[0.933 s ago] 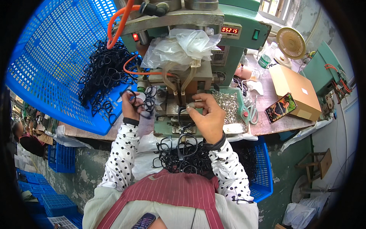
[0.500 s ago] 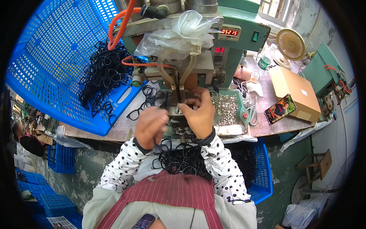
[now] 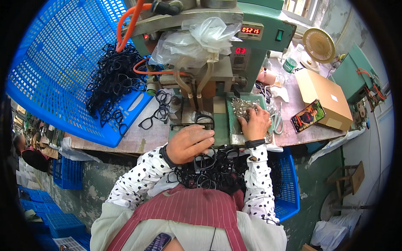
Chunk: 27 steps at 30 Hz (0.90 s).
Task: The person assembles eyeglasses by inserting small metal components into black frames using a press machine. They repeatedly pick frames from a blue basket, place them in the machine, add components, and operate the press to secure the parts.
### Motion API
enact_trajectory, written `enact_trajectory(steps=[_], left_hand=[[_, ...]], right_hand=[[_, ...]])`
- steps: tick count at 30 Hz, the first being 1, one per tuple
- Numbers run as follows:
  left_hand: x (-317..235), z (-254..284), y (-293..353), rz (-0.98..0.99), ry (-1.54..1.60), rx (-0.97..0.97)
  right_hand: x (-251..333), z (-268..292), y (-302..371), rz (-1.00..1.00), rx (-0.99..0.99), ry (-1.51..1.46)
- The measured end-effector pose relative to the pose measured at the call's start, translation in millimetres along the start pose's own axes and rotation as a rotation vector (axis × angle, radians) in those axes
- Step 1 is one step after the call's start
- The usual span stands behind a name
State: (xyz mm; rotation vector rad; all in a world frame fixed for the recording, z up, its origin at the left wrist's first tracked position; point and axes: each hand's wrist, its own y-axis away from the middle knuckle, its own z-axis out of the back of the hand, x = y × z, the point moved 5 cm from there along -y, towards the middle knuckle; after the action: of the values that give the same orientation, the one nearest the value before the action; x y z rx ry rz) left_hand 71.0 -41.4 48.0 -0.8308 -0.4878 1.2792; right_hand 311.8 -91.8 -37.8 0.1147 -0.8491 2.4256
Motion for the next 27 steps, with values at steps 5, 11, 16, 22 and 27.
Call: enact_trajectory(steps=[5, 11, 16, 22, 27], left_hand=[[-1, 1, 0, -0.006, 0.014, 0.001], [-5, 15, -1, -0.072, -0.152, 0.046], [101, 44, 65, 0.474, -0.406, -0.322], [185, 4, 158, 0.724, -0.808, 0.430], [163, 16, 159, 0.789, -0.785, 0.665]], right_hand=[[-15, -10, 1, -0.074, -0.125, -0.173], [-16, 0, 1, -0.095, -0.229, -0.291], [-22, -7, 3, -0.118, -0.197, -0.243], [-17, -6, 1, -0.104, -0.224, -0.178], [-26, -11, 6, -0.166, -0.236, -0.169]])
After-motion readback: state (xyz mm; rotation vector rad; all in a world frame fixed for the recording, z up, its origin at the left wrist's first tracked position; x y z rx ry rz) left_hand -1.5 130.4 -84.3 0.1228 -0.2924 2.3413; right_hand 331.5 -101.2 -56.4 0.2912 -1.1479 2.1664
